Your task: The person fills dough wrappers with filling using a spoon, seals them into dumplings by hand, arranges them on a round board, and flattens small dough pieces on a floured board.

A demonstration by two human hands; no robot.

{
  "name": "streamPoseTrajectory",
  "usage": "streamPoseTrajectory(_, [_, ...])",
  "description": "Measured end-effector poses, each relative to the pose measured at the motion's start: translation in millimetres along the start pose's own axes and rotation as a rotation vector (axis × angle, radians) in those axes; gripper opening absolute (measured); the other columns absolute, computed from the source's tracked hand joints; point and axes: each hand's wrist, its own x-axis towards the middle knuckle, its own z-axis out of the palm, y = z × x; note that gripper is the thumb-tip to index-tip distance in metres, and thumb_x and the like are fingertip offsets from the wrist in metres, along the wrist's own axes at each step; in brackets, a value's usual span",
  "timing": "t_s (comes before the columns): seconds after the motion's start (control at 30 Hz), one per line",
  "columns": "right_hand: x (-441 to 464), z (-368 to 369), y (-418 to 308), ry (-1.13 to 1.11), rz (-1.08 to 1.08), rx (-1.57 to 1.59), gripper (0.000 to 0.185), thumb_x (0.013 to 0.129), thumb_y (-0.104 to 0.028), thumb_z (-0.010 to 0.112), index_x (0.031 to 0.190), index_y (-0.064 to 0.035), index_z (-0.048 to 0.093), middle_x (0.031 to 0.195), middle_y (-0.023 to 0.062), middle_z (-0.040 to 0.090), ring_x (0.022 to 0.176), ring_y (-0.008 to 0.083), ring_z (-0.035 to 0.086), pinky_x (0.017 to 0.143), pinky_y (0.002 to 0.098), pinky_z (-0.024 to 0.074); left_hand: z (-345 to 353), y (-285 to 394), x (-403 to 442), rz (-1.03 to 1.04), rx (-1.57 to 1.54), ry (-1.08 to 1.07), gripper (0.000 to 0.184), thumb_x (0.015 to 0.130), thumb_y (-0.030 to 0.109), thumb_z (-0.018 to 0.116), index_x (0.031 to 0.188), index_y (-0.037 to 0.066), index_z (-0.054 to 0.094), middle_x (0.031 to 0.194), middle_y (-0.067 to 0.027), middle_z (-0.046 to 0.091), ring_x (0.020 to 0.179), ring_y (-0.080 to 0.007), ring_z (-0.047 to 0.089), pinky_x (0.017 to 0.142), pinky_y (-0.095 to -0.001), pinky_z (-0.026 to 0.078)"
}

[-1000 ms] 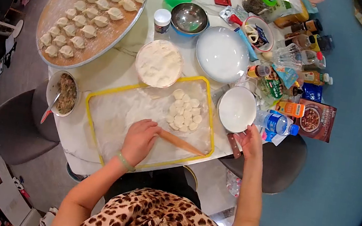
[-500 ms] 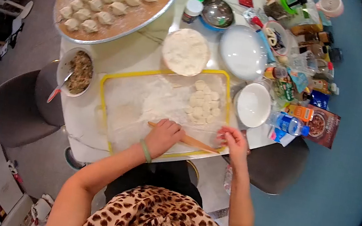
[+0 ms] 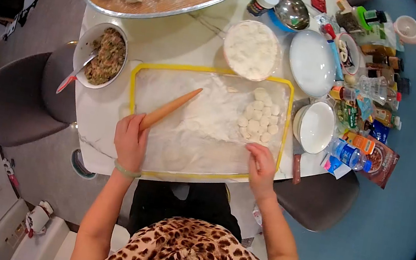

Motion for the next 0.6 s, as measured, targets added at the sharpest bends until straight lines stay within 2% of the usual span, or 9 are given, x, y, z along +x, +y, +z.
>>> streamPoseTrajectory(0.03, [4.9,6.6,-12.4,-0.095,-0.003,0.038,0.033,0.076,0.005,0.056,0.108,-0.001,0.06,0.109,0.0159,0.059,0.102,0.0294,0.058,0.089,0.0355,0.045,0.4,0.5,2.5,0.008,0.01,0.025,0.037,0.071,0.0,0.065,0.107,0.004,0.059,0.102,-0.015,0.057,0.095,-0.0326,0.053,0.084,-0.039,0.044])
streamPoseTrajectory(0.07, [10.1,19.4,-15.1,-0.099,-0.008,0.04,0.033,0.076,0.005,0.056,0.108,-0.001,0.06,0.109,0.0159,0.059,0.102,0.0294,0.058,0.089,0.0355,0.045,0.8,0.2,5.3,0.021,0.023,0.05,0.037,0.071,0.0,0.065,0.108,0.004,0.059,0.102,-0.0149,0.057,0.095,-0.0324,0.053,0.084,-0.0387,0.044])
streamPoseTrajectory(0.13, [26.9,45.7,-17.1,-0.196,-0.289,-0.148,0.047,0.078,-0.005,0.06,0.123,0.0005,0.05,0.127,0.0189,0.049,0.117,0.0328,0.049,0.097,0.0391,0.0396,2.8,-3.2,9.6,0.025,0.033,0.073,0.038,0.071,0.0,0.065,0.108,0.004,0.059,0.102,-0.0147,0.056,0.094,-0.0324,0.053,0.084,-0.0387,0.044])
streamPoseTrajectory(0.17, [35.2,55.8,-19.0,-0.199,-0.291,-0.143,0.047,0.078,-0.005,0.06,0.123,0.0005,0.05,0.127,0.0189,0.049,0.117,0.0328,0.049,0.097,0.0391,0.0396,4.7,-5.5,11.4,0.031,0.039,0.089,0.039,0.071,0.0,0.065,0.109,0.004,0.059,0.102,-0.0145,0.056,0.094,-0.0323,0.053,0.083,-0.0386,0.043])
streamPoseTrajectory(0.23, [43.7,68.4,-24.2,-0.283,-0.281,-0.419,0.064,0.08,-0.02,0.062,0.133,0.0033,0.035,0.141,0.02,0.033,0.13,0.0342,0.034,0.104,0.0431,0.0316,5.0,-5.8,14.7,0.053,0.037,0.099,0.039,0.071,0.0,0.066,0.11,0.004,0.059,0.102,-0.0145,0.056,0.094,-0.0323,0.052,0.083,-0.0387,0.043])
streamPoseTrajectory(0.33, [24.1,76.1,-17.4,-0.423,-0.302,-0.423,0.073,0.081,-0.031,0.062,0.135,0.0043,0.03,0.145,0.0202,0.026,0.134,0.0348,0.027,0.105,0.0446,0.0286,5.7,-6.6,15.8,0.053,0.035,0.089,0.04,0.071,0.002,0.066,0.11,0.004,0.059,0.101,-0.0144,0.056,0.094,-0.0321,0.052,0.084,-0.0387,0.042])
streamPoseTrajectory(0.43, [0.2,83.1,-31.8,-0.601,-0.342,-0.323,0.074,0.079,-0.033,0.064,0.135,0.0038,0.031,0.146,0.0191,0.027,0.134,0.0336,0.027,0.105,0.0439,0.0289,9.4,-9.4,14.2,0.038,0.033,0.077,0.041,0.071,0.003,0.066,0.111,0.005,0.059,0.102,-0.0143,0.056,0.095,-0.0319,0.051,0.084,-0.0387,0.042])
streamPoseTrajectory(0.53, [-7.6,110.4,-52.9,-0.69,-0.435,-0.261,0.074,0.079,-0.038,0.062,0.135,0.0022,0.033,0.146,0.0163,0.028,0.135,0.0293,0.027,0.107,0.0417,0.0261,10.2,-11.8,14.1,0.047,0.031,0.081,0.041,0.071,0.003,0.066,0.111,0.005,0.059,0.102,-0.0142,0.055,0.095,-0.0318,0.051,0.084,-0.0387,0.041])
streamPoseTrajectory(0.6, [-5.5,131.1,-66.5,-0.618,-0.514,-0.288,0.073,0.08,-0.04,0.06,0.135,0.0006,0.034,0.146,0.0151,0.028,0.135,0.0266,0.026,0.107,0.0404,0.0239,10.1,-11.6,15.4,0.059,0.038,0.078,0.042,0.071,0.003,0.066,0.112,0.005,0.059,0.103,-0.0142,0.055,0.096,-0.0317,0.051,0.084,-0.0387,0.041])
